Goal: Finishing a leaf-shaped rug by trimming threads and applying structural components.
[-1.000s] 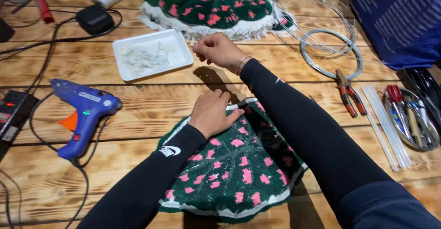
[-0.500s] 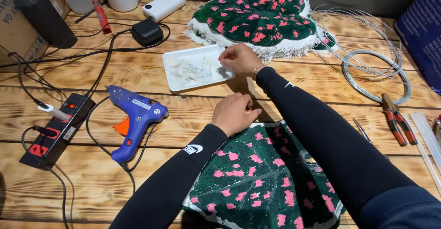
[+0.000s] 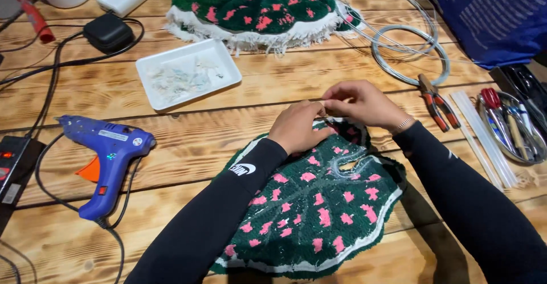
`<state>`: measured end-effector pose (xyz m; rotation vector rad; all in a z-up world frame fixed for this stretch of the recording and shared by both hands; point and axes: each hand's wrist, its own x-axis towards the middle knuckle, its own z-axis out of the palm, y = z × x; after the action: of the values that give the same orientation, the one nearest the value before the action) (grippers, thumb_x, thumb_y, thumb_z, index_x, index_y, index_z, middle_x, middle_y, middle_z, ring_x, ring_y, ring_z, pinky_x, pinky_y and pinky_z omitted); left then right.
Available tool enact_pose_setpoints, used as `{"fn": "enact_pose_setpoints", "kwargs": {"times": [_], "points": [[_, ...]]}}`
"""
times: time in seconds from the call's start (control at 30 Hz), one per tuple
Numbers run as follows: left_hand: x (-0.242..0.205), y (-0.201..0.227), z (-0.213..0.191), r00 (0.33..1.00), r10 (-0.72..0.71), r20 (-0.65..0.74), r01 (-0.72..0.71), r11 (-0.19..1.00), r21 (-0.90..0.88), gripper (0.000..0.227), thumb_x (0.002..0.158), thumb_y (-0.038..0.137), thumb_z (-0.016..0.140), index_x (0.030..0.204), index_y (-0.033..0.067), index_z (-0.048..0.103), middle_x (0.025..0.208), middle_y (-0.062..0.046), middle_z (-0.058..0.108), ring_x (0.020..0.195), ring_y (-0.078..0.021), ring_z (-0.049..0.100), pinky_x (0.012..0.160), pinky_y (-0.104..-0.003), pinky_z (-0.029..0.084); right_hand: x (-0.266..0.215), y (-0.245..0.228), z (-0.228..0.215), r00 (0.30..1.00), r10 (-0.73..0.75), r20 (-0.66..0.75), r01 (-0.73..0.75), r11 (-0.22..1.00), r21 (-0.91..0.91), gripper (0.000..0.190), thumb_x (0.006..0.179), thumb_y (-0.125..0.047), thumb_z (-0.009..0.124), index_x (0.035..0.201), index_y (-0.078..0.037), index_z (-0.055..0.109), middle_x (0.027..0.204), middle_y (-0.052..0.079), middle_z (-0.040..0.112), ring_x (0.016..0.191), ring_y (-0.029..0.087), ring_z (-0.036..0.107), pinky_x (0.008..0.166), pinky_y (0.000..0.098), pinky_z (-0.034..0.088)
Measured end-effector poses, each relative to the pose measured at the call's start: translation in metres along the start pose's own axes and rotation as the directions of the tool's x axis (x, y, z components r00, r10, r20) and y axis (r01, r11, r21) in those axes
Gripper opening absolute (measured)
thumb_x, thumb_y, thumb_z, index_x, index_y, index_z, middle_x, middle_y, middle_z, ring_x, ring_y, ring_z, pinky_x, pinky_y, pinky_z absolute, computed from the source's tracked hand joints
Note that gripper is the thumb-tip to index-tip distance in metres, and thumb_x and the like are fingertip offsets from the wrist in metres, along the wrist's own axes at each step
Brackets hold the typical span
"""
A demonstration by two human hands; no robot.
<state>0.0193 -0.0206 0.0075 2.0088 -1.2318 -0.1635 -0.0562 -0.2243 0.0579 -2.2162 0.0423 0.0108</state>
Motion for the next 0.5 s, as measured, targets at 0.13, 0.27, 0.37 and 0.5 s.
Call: {"fn": "enact_pose_setpoints", "kwargs": {"times": [0.13, 0.27, 0.37, 0.5], "points": [[0.005, 0.006, 0.023, 0.999, 0.025, 0.03, -0.026, 0.999, 0.025, 0.053, 0.08, 0.048, 0.076, 0.115, 0.0097, 0.067, 0.108, -0.015, 0.067, 0.106, -0.0355, 0.064, 0.09, -0.047, 0.049, -0.065, 0.0, -0.006, 0.997, 0.041, -0.066, -0.052, 0.985, -0.163, 0.02, 0.09, -0.02, 0.074, 0.105, -0.008, 0.074, 0.089, 0.0, 0.075, 0.083, 0.008, 0.069, 0.072, 0.0277, 0.057], [0.003, 0.008, 0.035, 1.0, 0.016, 0.004, -0.017, 0.991, 0.136, 0.064, 0.079, 0.055, 0.076, 0.122, 0.0099, 0.065, 0.112, -0.014, 0.064, 0.113, -0.034, 0.058, 0.093, -0.047, 0.045, -0.101, -0.009, 0.002, 0.982, -0.191, 0.016, 0.188, 0.942, -0.279, 0.016, 0.085, -0.019, 0.079, 0.095, -0.007, 0.075, 0.092, 0.003, 0.073, 0.083, 0.017, 0.069, 0.073, 0.0318, 0.055], [0.001, 0.011, 0.033, 1.0, 0.015, -0.021, -0.011, 0.985, 0.174, 0.066, 0.08, 0.059, 0.075, 0.123, 0.0108, 0.065, 0.114, -0.012, 0.063, 0.116, -0.0322, 0.055, 0.095, -0.047, 0.042, -0.111, -0.011, 0.008, 0.98, -0.194, 0.046, 0.199, 0.937, -0.288, 0.015, 0.086, -0.02, 0.079, 0.094, -0.007, 0.075, 0.091, 0.004, 0.073, 0.083, 0.019, 0.071, 0.075, 0.0317, 0.055], [-0.002, 0.011, 0.031, 0.999, -0.005, -0.032, 0.01, 0.986, 0.164, 0.066, 0.08, 0.062, 0.074, 0.123, 0.0134, 0.066, 0.119, -0.01, 0.062, 0.122, -0.0306, 0.05, 0.102, -0.049, 0.036, -0.112, -0.019, 0.008, 0.995, -0.062, 0.08, 0.091, 0.901, -0.424, 0.017, 0.084, -0.023, 0.078, 0.094, -0.009, 0.075, 0.088, 0.004, 0.074, 0.079, 0.022, 0.072, 0.071, 0.034, 0.055]]}}
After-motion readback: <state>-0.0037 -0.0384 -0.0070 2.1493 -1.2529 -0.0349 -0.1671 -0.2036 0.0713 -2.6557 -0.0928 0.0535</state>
